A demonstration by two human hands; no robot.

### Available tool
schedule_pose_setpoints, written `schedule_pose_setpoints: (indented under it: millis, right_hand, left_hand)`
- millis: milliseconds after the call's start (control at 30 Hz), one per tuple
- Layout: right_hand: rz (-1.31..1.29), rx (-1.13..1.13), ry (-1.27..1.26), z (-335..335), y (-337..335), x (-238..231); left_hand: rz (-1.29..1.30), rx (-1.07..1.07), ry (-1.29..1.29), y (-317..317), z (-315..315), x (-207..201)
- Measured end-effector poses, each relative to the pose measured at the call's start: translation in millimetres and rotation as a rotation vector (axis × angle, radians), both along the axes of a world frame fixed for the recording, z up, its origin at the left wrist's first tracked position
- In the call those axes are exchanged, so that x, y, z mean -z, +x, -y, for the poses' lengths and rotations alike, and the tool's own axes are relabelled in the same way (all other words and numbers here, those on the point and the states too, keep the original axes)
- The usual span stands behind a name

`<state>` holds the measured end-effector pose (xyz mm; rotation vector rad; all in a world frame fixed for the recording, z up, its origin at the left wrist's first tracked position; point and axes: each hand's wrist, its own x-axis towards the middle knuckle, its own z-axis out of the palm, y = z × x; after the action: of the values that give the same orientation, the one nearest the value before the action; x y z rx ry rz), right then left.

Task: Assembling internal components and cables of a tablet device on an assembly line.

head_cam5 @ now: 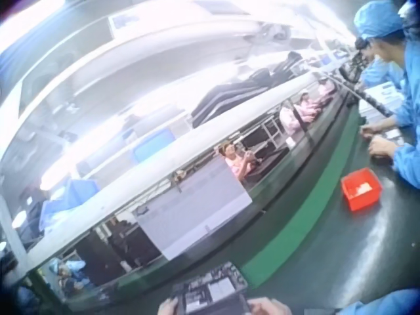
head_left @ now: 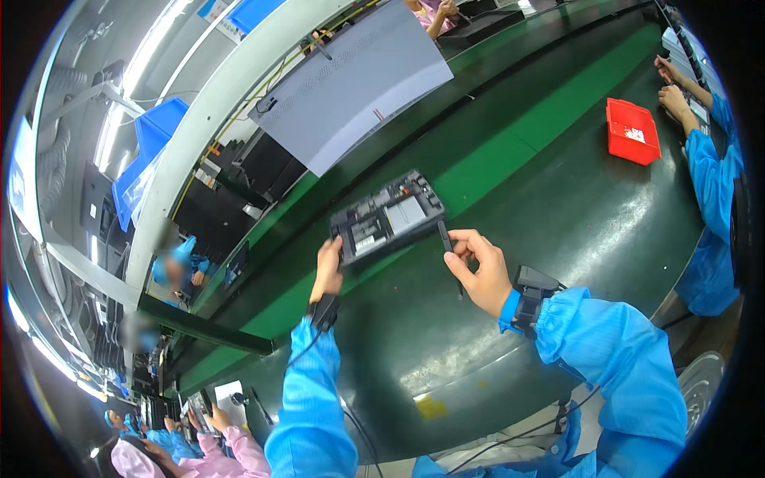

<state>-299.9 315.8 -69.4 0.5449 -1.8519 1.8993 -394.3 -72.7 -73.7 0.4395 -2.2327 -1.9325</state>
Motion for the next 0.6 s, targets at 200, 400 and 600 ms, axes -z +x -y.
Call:
schedule_pose_setpoints:
  millis: [200, 400, 600]
  right_hand:
    - [0.031, 0.001, 0.026, -7.9, -7.5, 10.9]
    - [0.055, -0.036, 0.004, -4.8, -17.6, 0.5]
    - [0.111, -0.083, -0.189, -27.8, -21.9, -1.6]
  left_hand:
    - [-0.456, 0.138, -0.740, 35.1, -90.7, -51.1]
    - [-0.422, 1.061, -1.005, 269.0, -193.7, -34.5]
    - [-0.295, 1.057, -1.144, 282.2, -189.9, 1.8]
